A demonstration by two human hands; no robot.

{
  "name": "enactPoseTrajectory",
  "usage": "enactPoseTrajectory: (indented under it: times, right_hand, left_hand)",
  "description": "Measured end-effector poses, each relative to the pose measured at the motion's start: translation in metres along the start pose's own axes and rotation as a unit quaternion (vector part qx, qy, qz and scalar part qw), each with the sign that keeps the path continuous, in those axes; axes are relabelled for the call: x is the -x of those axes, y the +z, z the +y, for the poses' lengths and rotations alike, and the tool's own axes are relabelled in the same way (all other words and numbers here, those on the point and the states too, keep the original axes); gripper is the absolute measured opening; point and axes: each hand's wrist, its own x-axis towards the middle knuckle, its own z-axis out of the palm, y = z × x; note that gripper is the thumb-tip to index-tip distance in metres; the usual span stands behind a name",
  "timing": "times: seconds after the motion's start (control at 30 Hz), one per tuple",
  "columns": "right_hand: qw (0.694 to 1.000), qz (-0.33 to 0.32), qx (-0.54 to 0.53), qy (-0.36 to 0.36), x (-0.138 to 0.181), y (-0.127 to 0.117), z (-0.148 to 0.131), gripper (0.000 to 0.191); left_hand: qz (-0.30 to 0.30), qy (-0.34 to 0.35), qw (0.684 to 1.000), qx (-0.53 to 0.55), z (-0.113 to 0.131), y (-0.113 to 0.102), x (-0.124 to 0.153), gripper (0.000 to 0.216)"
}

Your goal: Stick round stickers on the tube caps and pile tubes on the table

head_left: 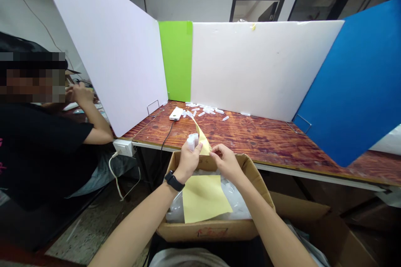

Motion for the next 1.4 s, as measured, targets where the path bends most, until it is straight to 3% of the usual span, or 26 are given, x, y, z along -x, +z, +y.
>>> enactPoseTrajectory:
  times: [0.13, 0.23, 0.33, 0.5, 0.6, 0.83, 1.2, 1.4]
  right_hand:
    - [0.998, -0.015, -0.055, -0.011, 0.003, -0.006, -0.008, 0.010]
    - [0.995, -0.029, -0.080, -0.049, 0.005, -0.015, -0.021, 0.010]
    - [0.991, -0.055, -0.032, -0.118, 0.004, -0.030, -0.037, 0.009]
    - [0.967, -0.193, 0.020, -0.165, -0.009, -0.053, -0.059, 0.007]
    - [0.953, -0.266, 0.034, -0.142, -0.015, -0.058, -0.064, 0.008]
    - [0.926, -0.322, 0.120, -0.157, -0.020, -0.062, -0.072, 0.007]
    - [0.910, -0.354, 0.150, -0.156, -0.031, -0.061, -0.083, 0.015]
    - [0.914, -0.328, 0.177, -0.158, -0.028, -0.060, -0.082, 0.015]
  left_hand:
    - [-0.008, 0.025, 0.998, -0.059, 0.002, -0.002, 0.000, 0.026]
    - [-0.099, 0.050, 0.987, -0.116, 0.008, -0.003, 0.005, 0.023]
    - [-0.206, 0.068, 0.966, -0.140, 0.017, -0.004, 0.011, 0.021]
    - [-0.307, 0.078, 0.941, -0.117, 0.030, -0.005, 0.018, 0.022]
    - [-0.305, 0.081, 0.944, -0.100, 0.032, -0.005, 0.019, 0.021]
    - [-0.349, 0.084, 0.927, -0.112, 0.031, -0.005, 0.019, 0.012]
    - [-0.342, 0.050, 0.932, -0.110, 0.027, -0.004, 0.020, 0.010]
    - [-0.333, 0.050, 0.935, -0.110, 0.027, -0.003, 0.020, 0.006]
